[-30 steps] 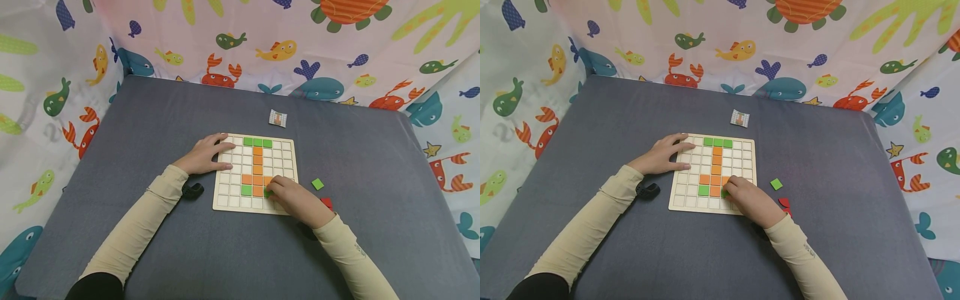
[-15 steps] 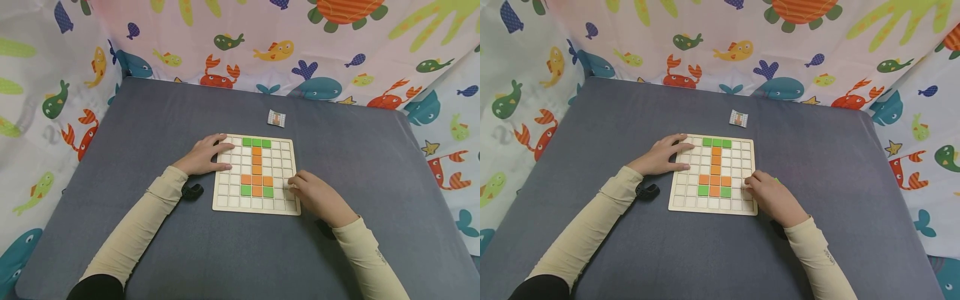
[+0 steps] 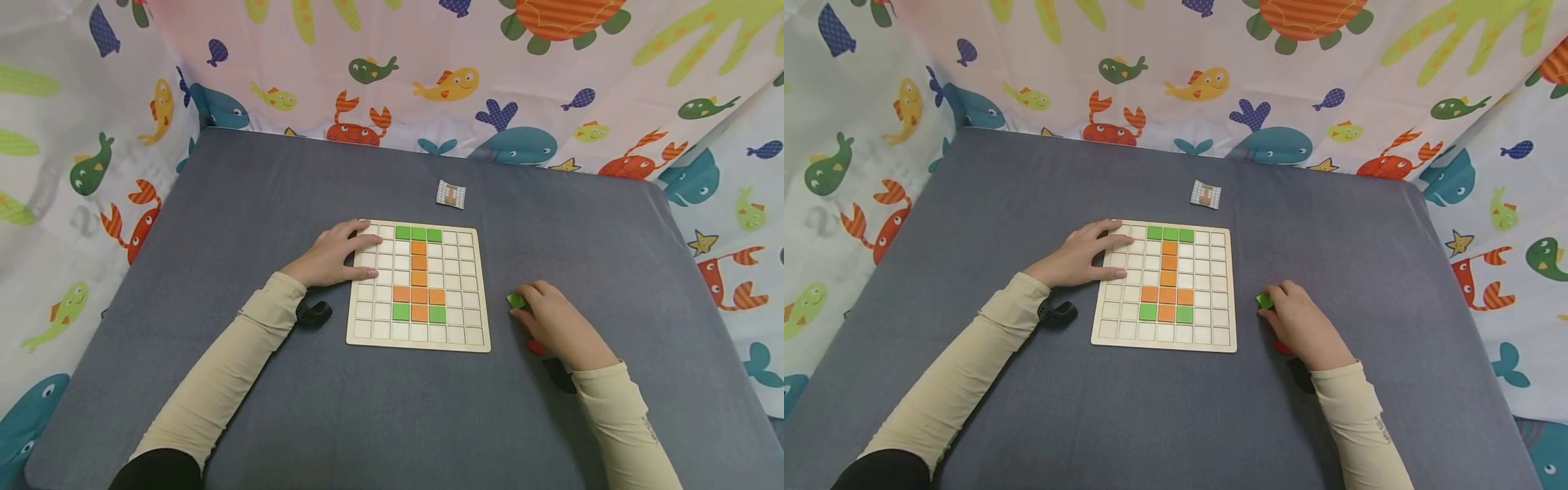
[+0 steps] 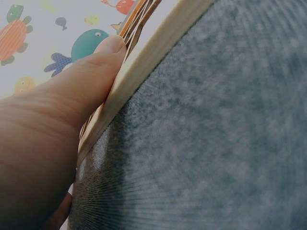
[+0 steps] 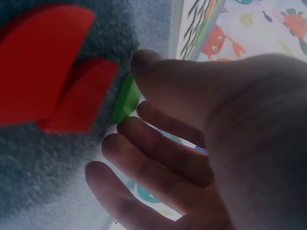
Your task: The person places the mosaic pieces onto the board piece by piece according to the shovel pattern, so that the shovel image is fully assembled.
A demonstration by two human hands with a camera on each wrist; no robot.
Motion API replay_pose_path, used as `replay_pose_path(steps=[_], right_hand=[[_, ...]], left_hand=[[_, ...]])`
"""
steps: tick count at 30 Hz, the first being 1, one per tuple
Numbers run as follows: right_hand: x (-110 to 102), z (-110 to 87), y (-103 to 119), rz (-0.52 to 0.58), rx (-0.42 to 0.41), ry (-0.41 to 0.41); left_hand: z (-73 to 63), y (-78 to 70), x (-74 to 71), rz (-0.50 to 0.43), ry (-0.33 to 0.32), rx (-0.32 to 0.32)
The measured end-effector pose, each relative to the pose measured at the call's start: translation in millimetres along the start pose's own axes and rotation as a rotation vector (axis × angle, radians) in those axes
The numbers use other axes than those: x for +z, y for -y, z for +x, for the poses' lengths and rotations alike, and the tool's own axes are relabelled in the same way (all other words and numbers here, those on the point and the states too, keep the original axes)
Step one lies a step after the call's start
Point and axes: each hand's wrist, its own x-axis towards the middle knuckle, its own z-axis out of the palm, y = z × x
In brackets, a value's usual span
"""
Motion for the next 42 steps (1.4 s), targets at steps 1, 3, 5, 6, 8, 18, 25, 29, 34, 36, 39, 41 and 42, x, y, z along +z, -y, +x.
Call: replay_pose_path(steps=[1,3,5,6,8,18,25,29,34,36,39,41,42], right_hand=[[0.8,-0.4,-0.1,0.001,-0.003,-0.002],[2.3,-0.7,0.0,-0.002,-0.017,-0.015],[3.1,-0.7,-0.4,-0.010,-0.033,-0.034],[3.4,-0.7,-0.7,-0.011,-0.040,-0.041],[3.7,-0.1,-0.9,-0.004,-0.042,-0.048],[-2.5,12.8,17.2,0.084,-0.100,-0.064],[-3.1,24.5,48.4,0.134,-0.248,-0.059],[-0.3,30.2,69.4,0.173,-0.321,-0.014],[5.3,33.0,89.7,0.223,-0.373,0.075],[9.1,33.7,94.8,0.228,-0.402,0.095],[16.6,34.6,99.1,0.230,-0.457,0.087],[20.6,34.7,100.7,0.221,-0.487,0.070],[22.2,34.6,101.2,0.217,-0.500,0.057]], left_hand=[[-0.1,0.0,0.0,0.001,0.002,-0.003],[-0.2,-0.2,0.0,0.003,0.004,-0.009],[-0.1,-0.4,0.1,0.002,0.005,-0.009],[-0.2,-0.6,0.1,0.001,0.005,-0.009],[0.2,-0.5,0.3,0.001,0.006,-0.007],[1.3,0.2,1.0,0.009,0.003,0.000],[2.2,0.7,2.4,0.013,0.002,0.000],[2.8,0.4,1.6,0.014,0.003,-0.002],[3.9,-0.3,1.2,0.012,0.002,0.004],[4.1,0.6,1.9,0.012,-0.001,0.006],[3.0,2.0,3.0,0.016,-0.007,0.005],[2.4,2.8,3.6,0.017,-0.009,0.003],[2.1,2.9,3.7,0.018,-0.010,0.003]])
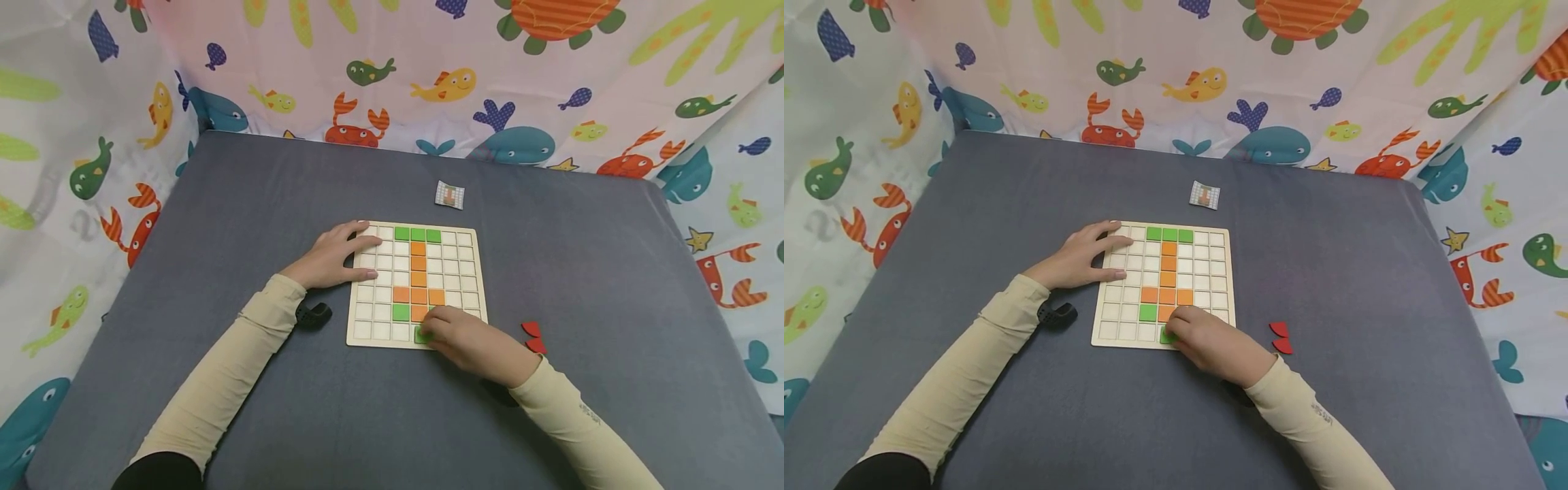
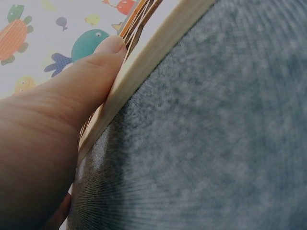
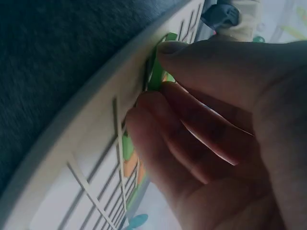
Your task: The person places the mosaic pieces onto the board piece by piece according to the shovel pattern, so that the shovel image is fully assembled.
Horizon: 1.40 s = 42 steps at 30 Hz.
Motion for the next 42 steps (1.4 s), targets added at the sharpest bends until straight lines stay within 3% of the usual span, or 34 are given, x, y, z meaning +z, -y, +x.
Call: replay_pose_path(steps=[14,20,25,30,38,42], right_hand=[[7.0,1.7,-0.1,-0.029,0.039,0.009],[-2.4,-8.4,-5.5,-0.060,0.084,-0.025],[-23.7,-38.6,-19.7,-0.211,0.197,-0.092],[-42.9,-78.6,-33.7,-0.275,0.325,-0.140],[-53.0,-119.3,-34.8,-0.208,0.594,-0.030],[-46.5,-126.2,-36.1,-0.184,0.652,-0.015]], left_hand=[[-0.9,-0.5,-1.0,-0.004,-0.003,-0.005],[-0.8,0.5,-1.5,-0.024,-0.002,0.017],[-1.2,0.9,-1.8,-0.031,0.002,0.021],[-0.8,0.5,-1.0,-0.032,0.004,0.017],[-0.5,0.1,-0.5,-0.039,0.009,0.015],[-1.5,-1.7,-0.9,-0.047,0.008,0.010]])
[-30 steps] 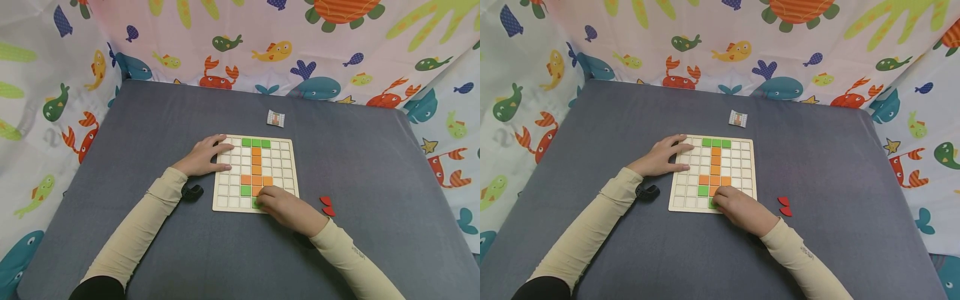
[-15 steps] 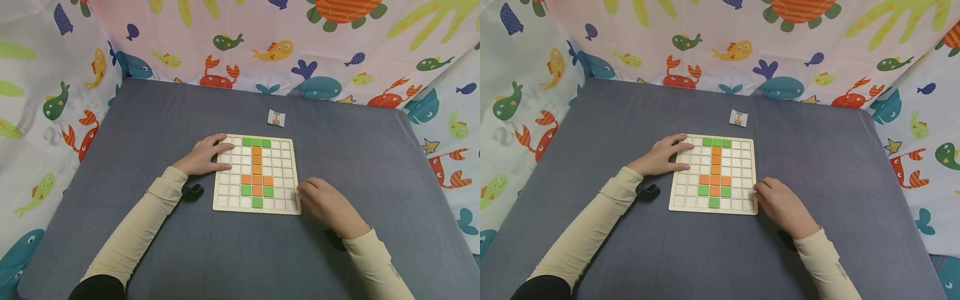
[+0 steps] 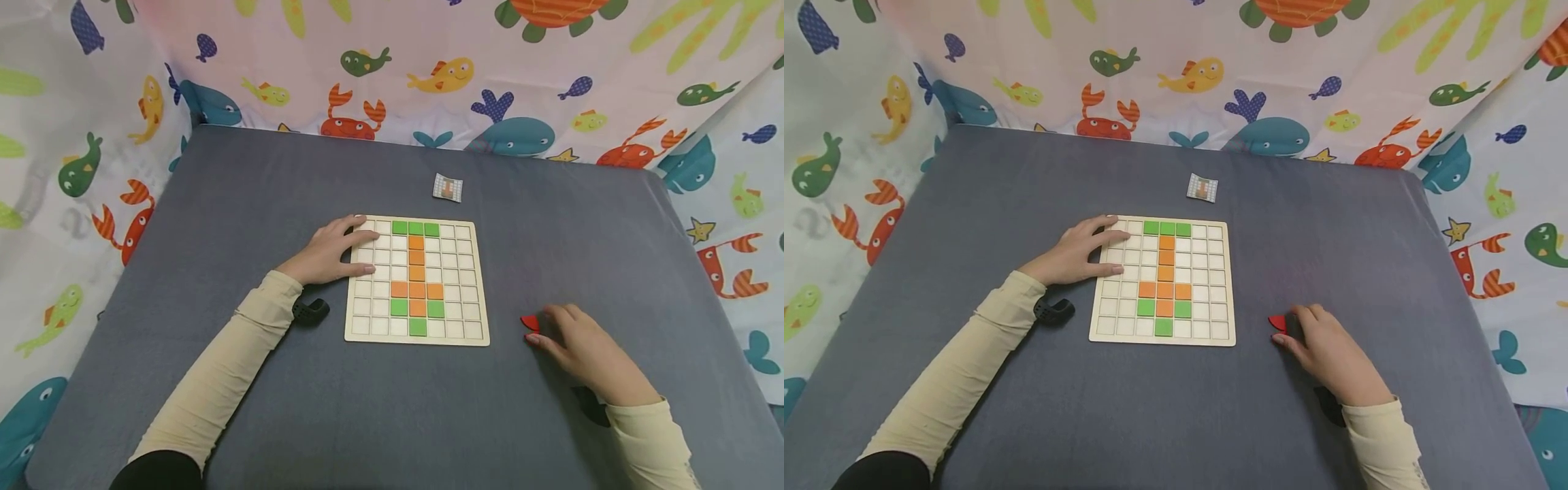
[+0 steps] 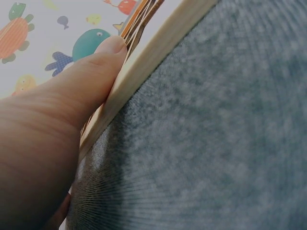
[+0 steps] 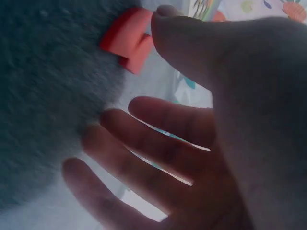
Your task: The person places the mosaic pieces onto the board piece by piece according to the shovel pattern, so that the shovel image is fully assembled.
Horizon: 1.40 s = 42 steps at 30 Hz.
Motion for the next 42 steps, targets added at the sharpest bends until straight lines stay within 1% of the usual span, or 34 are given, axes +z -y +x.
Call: replay_pose_path(steps=[3,7,9,11,13,18,21,24,27,30,36,39,42], right_hand=[[6.1,-1.8,-0.5,-0.012,-0.016,-0.039],[14.2,-2.7,0.2,-0.034,-0.055,-0.119],[17.5,-1.9,1.0,-0.047,-0.058,-0.155],[20.0,-0.8,2.2,-0.060,-0.050,-0.171],[21.7,0.4,3.5,-0.071,-0.039,-0.172],[22.7,3.2,6.0,-0.064,-0.030,-0.140],[23.6,5.5,6.1,-0.046,-0.070,-0.155],[25.4,9.0,5.0,-0.028,-0.141,-0.191],[26.7,12.5,3.8,-0.037,-0.199,-0.217],[27.0,14.9,3.4,-0.047,-0.221,-0.221],[26.7,19.5,5.6,-0.039,-0.229,-0.205],[25.1,24.2,10.8,-0.044,-0.242,-0.199],[22.8,32.8,21.5,-0.034,-0.277,-0.198]], left_hand=[[-0.6,-0.9,0.1,0.008,0.004,0.006],[0.3,-0.8,1.1,0.019,0.004,0.016],[0.5,-0.6,1.1,0.017,0.001,0.015],[0.6,-0.2,1.1,0.016,0.001,0.014],[0.6,0.7,1.5,0.016,0.003,0.012],[0.0,0.7,2.0,0.020,0.003,0.009],[-0.4,-0.1,1.7,0.017,0.001,0.008],[-0.4,0.2,1.8,0.015,-0.001,0.008],[0.1,0.9,1.7,0.021,-0.001,0.004],[0.7,1.5,1.4,0.023,-0.003,0.006],[0.3,2.2,0.0,0.016,-0.004,0.010],[0.2,2.5,-0.6,0.018,-0.004,0.010],[0.4,3.3,-0.9,0.020,-0.007,0.010]])
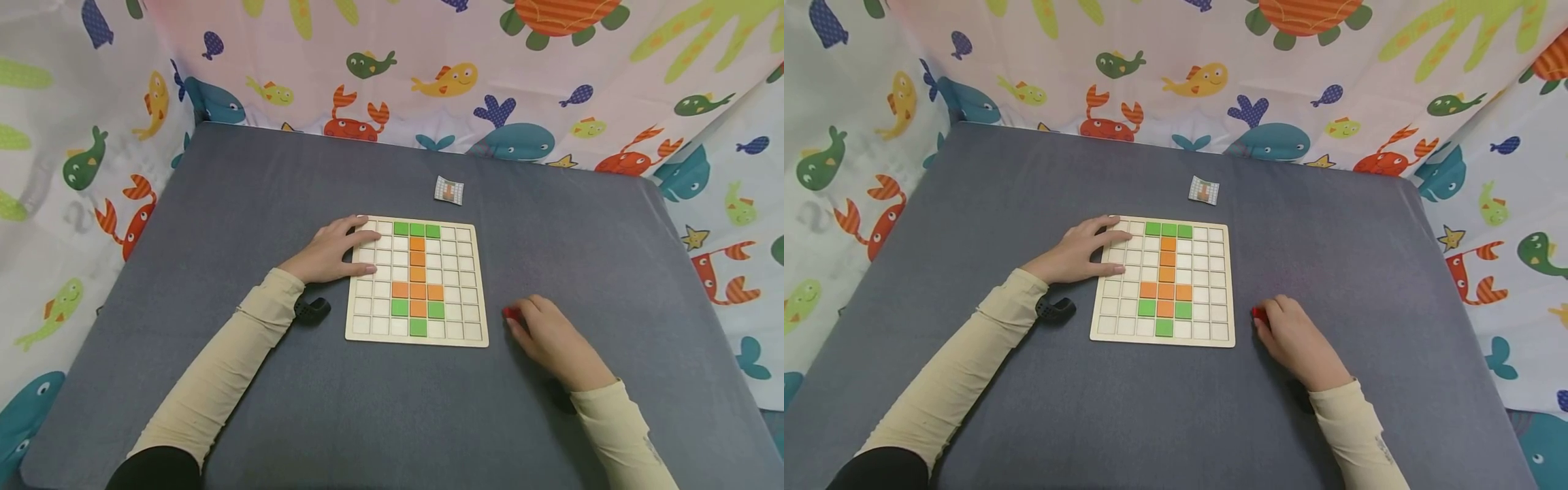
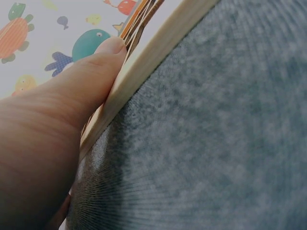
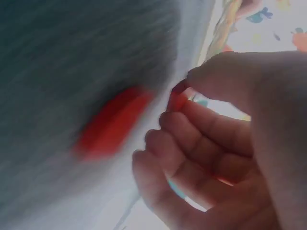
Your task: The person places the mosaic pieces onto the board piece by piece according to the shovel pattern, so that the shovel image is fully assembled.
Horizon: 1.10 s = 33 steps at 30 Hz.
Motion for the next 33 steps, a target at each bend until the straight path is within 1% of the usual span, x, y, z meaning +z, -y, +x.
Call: replay_pose_path(steps=[3,7,9,12,16,19,21,25,30,33], right_hand=[[1.0,15.1,13.2,0.022,-0.061,-0.008],[5.9,40.6,38.2,0.045,-0.168,-0.004],[7.8,52.7,51.8,0.051,-0.214,0.012],[11.1,67.8,71.3,0.058,-0.258,0.052],[18.7,80.7,92.7,0.069,-0.309,0.105],[26.1,85.0,103.9,0.062,-0.343,0.132],[30.6,85.7,108.6,0.046,-0.349,0.149],[35.6,84.5,111.8,0.027,-0.330,0.175],[37.3,84.7,111.8,0.025,-0.289,0.185],[39.1,86.1,112.5,0.018,-0.283,0.188]], left_hand=[[0.1,0.1,0.1,-0.001,0.000,0.000],[-0.9,1.0,-0.7,-0.003,0.002,-0.001],[-1.1,1.5,-0.6,-0.002,0.000,0.001],[-1.1,2.0,-0.3,0.006,-0.002,0.003],[-0.2,1.9,0.6,0.021,-0.002,0.002],[0.7,0.8,0.7,0.023,-0.005,0.000],[1.4,0.5,1.0,0.023,-0.005,0.000],[2.7,0.9,2.3,0.034,0.001,0.001],[2.7,2.5,2.7,0.035,0.002,-0.011],[1.7,3.8,2.5,0.027,-0.001,-0.011]])
